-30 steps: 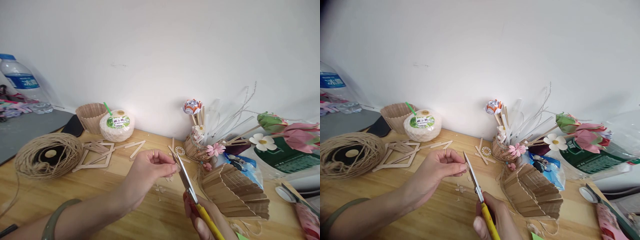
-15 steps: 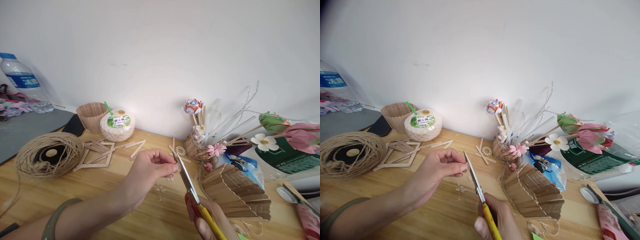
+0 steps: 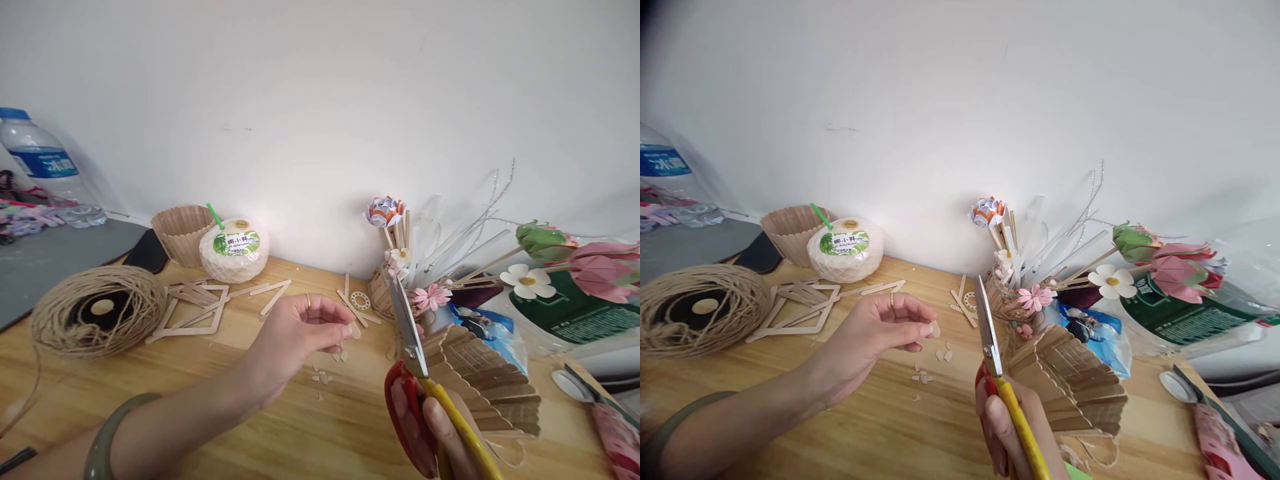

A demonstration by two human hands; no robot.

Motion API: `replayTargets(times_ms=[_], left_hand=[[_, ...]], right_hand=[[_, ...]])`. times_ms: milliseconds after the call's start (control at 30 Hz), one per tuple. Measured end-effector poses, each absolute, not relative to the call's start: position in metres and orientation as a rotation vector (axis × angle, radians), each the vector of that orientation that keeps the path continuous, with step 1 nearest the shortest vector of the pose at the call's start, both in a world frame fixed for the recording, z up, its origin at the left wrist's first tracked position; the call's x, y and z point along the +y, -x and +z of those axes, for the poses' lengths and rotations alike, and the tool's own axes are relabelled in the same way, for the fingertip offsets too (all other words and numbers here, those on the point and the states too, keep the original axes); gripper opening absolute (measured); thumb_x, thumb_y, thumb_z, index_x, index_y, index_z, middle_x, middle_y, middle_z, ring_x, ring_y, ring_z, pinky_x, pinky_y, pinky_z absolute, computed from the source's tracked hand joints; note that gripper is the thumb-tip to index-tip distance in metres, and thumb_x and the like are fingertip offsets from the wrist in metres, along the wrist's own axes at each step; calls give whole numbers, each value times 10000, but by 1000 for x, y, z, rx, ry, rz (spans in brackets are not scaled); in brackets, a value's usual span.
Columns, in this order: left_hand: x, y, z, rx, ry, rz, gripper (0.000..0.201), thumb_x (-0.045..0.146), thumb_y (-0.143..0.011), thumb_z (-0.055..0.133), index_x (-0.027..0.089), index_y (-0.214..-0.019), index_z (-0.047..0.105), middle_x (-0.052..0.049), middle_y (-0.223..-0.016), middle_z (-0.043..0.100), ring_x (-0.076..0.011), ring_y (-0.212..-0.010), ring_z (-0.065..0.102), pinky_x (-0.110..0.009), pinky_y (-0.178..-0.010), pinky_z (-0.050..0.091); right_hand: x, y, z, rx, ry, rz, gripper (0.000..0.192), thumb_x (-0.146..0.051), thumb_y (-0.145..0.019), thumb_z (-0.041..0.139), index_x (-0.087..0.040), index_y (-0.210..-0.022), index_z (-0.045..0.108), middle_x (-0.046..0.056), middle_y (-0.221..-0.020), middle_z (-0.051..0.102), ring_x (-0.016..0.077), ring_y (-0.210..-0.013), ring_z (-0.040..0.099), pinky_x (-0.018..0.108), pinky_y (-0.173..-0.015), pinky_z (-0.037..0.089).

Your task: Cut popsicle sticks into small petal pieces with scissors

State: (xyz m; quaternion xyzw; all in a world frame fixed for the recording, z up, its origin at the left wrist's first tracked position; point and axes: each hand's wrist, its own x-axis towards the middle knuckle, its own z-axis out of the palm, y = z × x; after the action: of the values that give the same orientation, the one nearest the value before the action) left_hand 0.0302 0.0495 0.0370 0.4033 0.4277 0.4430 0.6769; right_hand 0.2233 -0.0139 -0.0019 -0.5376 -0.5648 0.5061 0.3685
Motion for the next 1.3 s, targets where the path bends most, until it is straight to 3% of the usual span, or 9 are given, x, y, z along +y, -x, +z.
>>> replayTargets(times_ms=[167,367,567,900,1300], left_hand=[[58,-27,28,969,-1034,923,85,192,-637,688,162,-715,705,-26,-746,691,-137,-718,599,-236,-629,482],[74,-21,1,1102,-1316,750,138,266,-626,694,152,-685,646,-9,-662,648,-127,-645,576,-236,-621,451],[82,-20,-29,1227,-1589,544,99,250,-596,659,155,-625,655,-23,-625,666,-175,-629,600,-246,-570,415],[84,-26,-53,1307,-1735,520,152,229,-639,582,155,-667,711,-29,-669,707,-194,-674,624,-260,-631,434],[100,-7,-32,1356,-1784,594,240,317,-707,580,159,-823,720,-65,-846,731,-222,-803,647,-295,-721,458]], right_hand=[[-8,-229,-7,-1362,1284,1292,529,-671,-794,416,-221,-517,444,-27,-417,359,136,-450,322,244,-398,250],[-5,-234,-6,-1421,1194,1274,524,-588,-860,374,-225,-483,400,-26,-431,356,127,-437,302,255,-406,257],[-3,-237,-12,-1431,1237,1275,574,-570,-869,378,-209,-423,381,-32,-448,354,88,-383,290,241,-362,239],[-4,-238,-15,-1403,1210,1294,510,-576,-858,400,-211,-502,390,-47,-436,351,89,-381,274,216,-342,246],[-3,-236,-10,-1471,1181,1233,548,-541,-873,390,-223,-427,385,-9,-434,350,144,-489,349,243,-392,270]])
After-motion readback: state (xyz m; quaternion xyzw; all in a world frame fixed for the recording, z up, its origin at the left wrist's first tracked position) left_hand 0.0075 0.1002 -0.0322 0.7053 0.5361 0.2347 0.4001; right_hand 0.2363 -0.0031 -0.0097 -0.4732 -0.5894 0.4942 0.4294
